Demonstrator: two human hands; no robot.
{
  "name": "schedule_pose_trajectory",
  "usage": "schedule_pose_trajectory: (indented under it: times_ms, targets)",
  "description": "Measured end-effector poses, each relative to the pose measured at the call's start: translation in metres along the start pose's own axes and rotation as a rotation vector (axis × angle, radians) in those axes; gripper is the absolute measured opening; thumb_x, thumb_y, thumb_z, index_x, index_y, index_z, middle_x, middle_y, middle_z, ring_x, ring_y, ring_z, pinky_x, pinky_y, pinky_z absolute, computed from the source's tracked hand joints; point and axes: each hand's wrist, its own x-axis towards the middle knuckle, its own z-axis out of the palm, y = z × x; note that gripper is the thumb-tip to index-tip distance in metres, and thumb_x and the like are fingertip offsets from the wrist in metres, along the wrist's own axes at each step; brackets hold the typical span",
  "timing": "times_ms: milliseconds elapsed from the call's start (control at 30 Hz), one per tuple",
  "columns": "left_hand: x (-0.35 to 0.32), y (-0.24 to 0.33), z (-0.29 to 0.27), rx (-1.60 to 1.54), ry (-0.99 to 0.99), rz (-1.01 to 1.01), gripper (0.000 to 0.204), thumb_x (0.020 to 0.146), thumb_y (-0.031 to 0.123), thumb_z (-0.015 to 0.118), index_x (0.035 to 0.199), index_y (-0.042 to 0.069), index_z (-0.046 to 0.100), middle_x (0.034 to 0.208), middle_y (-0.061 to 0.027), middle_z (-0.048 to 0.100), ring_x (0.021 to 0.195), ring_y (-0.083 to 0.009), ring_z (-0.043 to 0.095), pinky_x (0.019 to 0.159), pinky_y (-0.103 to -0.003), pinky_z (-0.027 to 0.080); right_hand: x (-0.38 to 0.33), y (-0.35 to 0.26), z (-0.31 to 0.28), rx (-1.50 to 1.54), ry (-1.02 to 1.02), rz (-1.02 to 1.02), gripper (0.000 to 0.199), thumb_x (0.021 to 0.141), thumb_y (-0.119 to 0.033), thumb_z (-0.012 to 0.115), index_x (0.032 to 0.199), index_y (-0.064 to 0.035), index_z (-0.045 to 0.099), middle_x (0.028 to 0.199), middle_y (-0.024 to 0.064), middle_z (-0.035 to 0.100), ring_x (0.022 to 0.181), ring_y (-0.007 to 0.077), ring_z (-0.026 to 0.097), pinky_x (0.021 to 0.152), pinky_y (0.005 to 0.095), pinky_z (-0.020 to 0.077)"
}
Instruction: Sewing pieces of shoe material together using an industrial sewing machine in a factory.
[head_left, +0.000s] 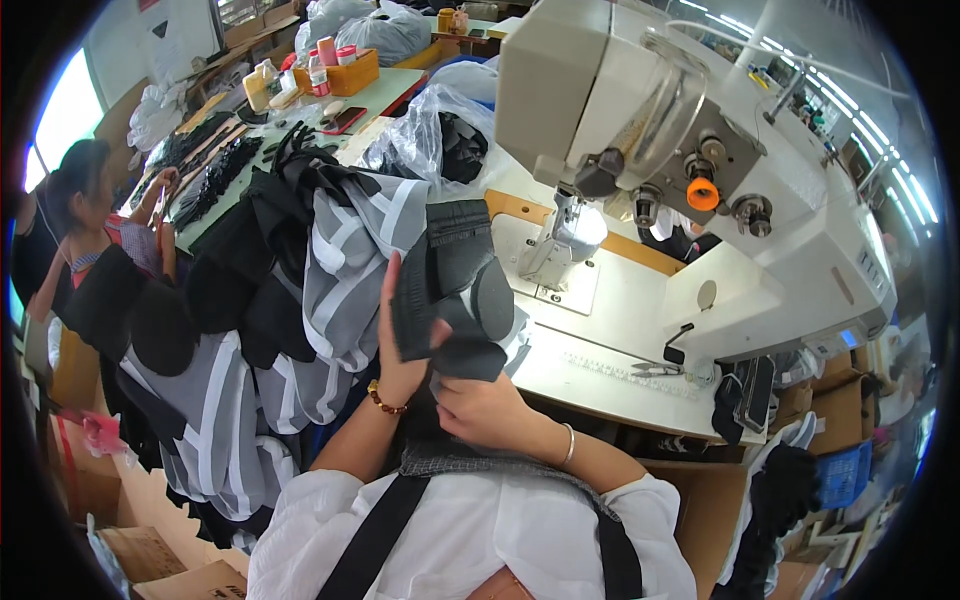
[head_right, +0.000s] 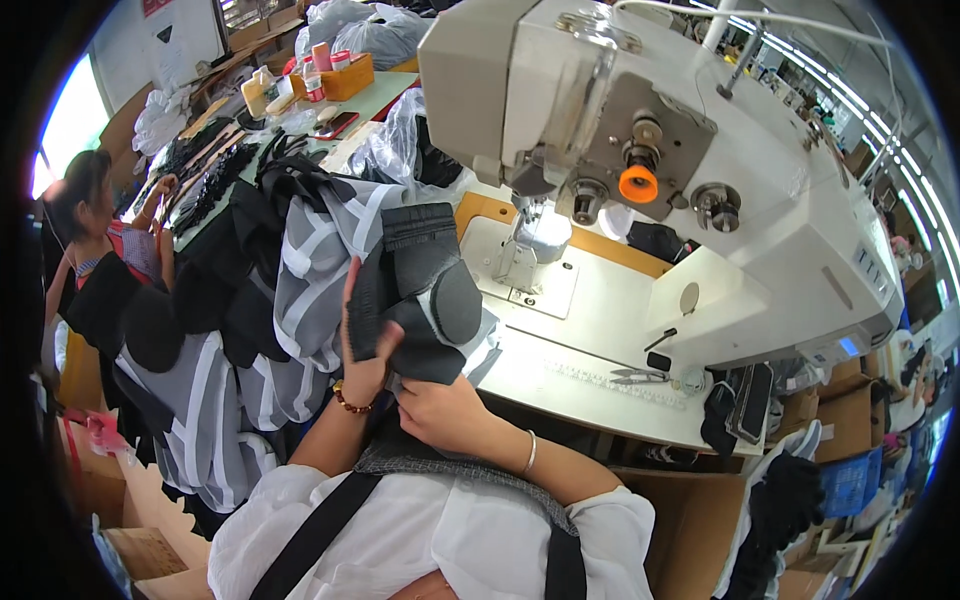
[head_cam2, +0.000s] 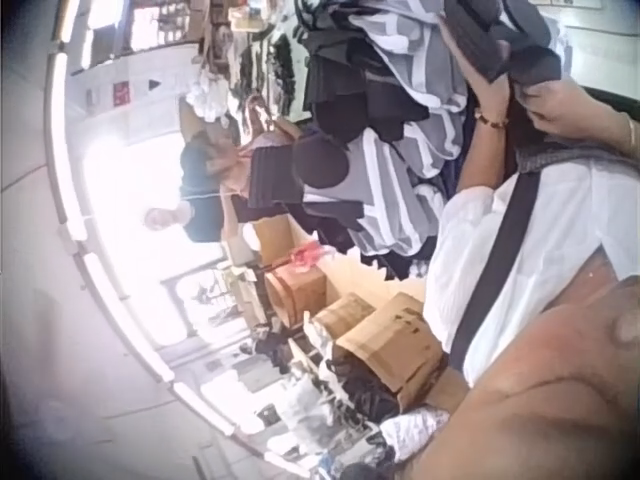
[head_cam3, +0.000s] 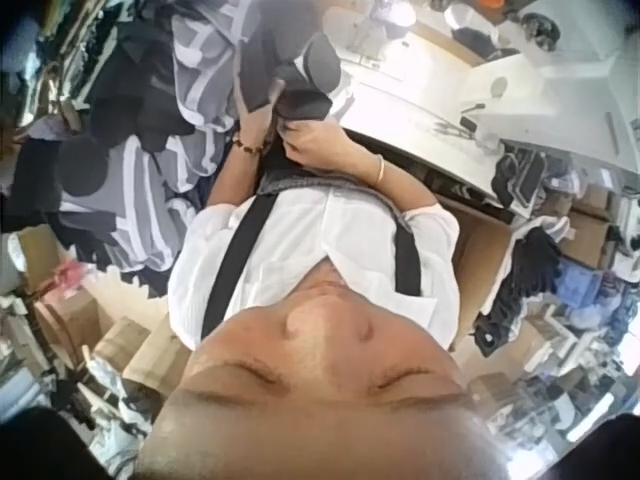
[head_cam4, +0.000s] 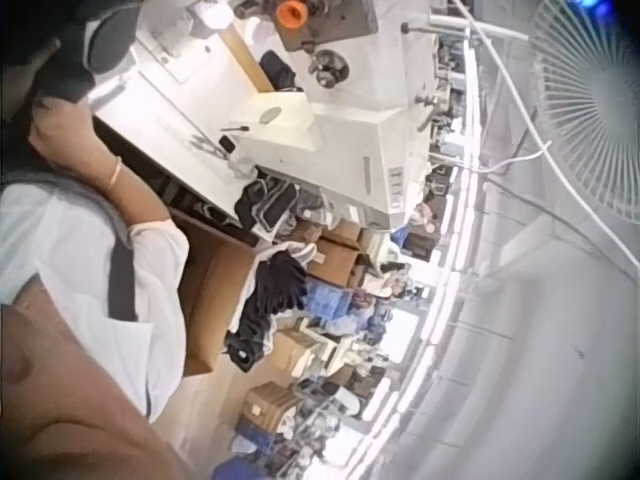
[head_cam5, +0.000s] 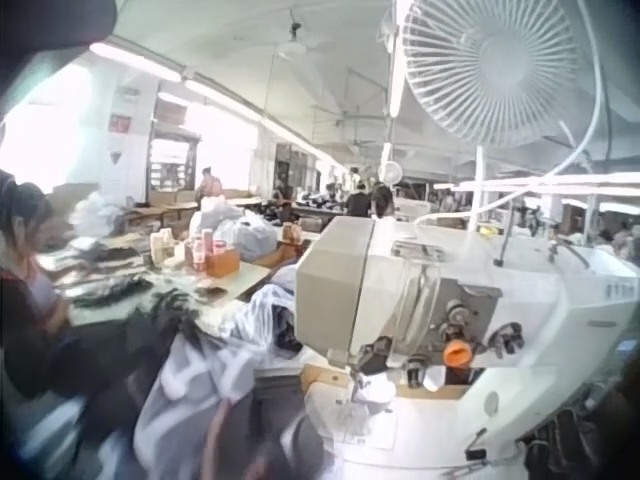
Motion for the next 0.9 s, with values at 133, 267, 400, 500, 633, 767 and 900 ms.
schedule_pose_trajectory:
  times_ms: [133,267,400,500,633,767,900]
  targets:
    - [0.012,-0.01,-0.028,-0.027,0.326,-0.743,0.07,0.099,0.051,0.057,0.136,-0.009,0.054,0.137,-0.0144,0.059,0.111,-0.0171,0.059,0.094,-0.034,0.048,0.003,-0.009,-0.007,-0.048,-0.248,-0.138,0.031,0.084,-0.036,0.071,0.094,-0.0082,0.061,0.1,0.0061,0.062,0.083,0.0235,0.064,0.069,0.0391,0.0485]
    - [0.033,0.004,-0.05,-0.259,0.536,-0.5,0.035,0.096,0.03,0.068,0.118,0.003,0.064,0.108,-0.0068,0.07,0.078,-0.0151,0.068,0.053,-0.028,0.05,-0.021,-0.003,-0.037,0.08,0.039,-0.071,0.023,0.082,-0.027,0.073,0.088,-0.0086,0.062,0.092,0.0079,0.062,0.079,0.026,0.063,0.067,0.0387,0.049]
    - [0.035,0.022,-0.05,-0.371,0.156,-0.176,0.056,0.091,0.016,0.072,0.138,-0.005,0.051,0.112,-0.0087,0.068,0.099,-0.0213,0.068,0.091,-0.034,0.055,-0.091,0.039,-0.089,-0.309,0.21,0.462,0.015,0.078,-0.009,0.069,0.091,-0.0034,0.067,0.09,0.0105,0.065,0.083,0.0297,0.063,0.073,0.0413,0.0523]
    - [0.028,0.011,-0.051,-0.467,-0.222,-0.258,0.071,0.09,0.015,0.069,0.151,-0.001,0.036,0.116,-0.012,0.066,0.106,-0.0227,0.066,0.1,-0.036,0.049,-0.165,0.073,-0.115,-0.708,0.277,0.785,0.032,0.078,-0.005,0.068,0.11,-0.0058,0.07,0.113,0.0105,0.063,0.106,0.0307,0.058,0.085,0.042,0.0503]
    - [0.028,0.04,0.006,-0.589,-0.382,-0.378,0.047,0.086,0.021,0.072,0.123,0.001,0.052,0.112,-0.0139,0.064,0.105,-0.0225,0.064,0.096,-0.033,0.05,-0.213,0.096,-0.119,-0.717,0.3,0.902,0.033,0.074,-0.01,0.075,0.107,-0.0085,0.07,0.101,0.0069,0.059,0.099,0.0275,0.058,0.082,0.0415,0.0493]
    - [0.034,0.066,0.064,-0.563,-0.632,-0.482,0.042,0.087,0.029,0.067,0.117,0.003,0.053,0.118,-0.0194,0.064,0.109,-0.0249,0.063,0.098,-0.036,0.049,-0.228,0.107,-0.121,-0.759,0.345,0.976,0.027,0.074,-0.012,0.077,0.1,-0.0078,0.07,0.096,0.0071,0.057,0.095,0.0277,0.057,0.08,0.0427,0.0487]
    - [0.036,0.047,0.113,-0.714,-0.548,-0.697,0.027,0.091,-0.001,0.062,0.118,0.003,0.056,0.117,-0.0147,0.067,0.11,-0.0219,0.063,0.099,-0.034,0.049,-0.244,0.119,-0.134,-0.771,0.371,1.011,0.03,0.075,-0.015,0.077,0.104,-0.0081,0.071,0.102,0.01,0.059,0.099,0.031,0.058,0.083,0.0433,0.0488]
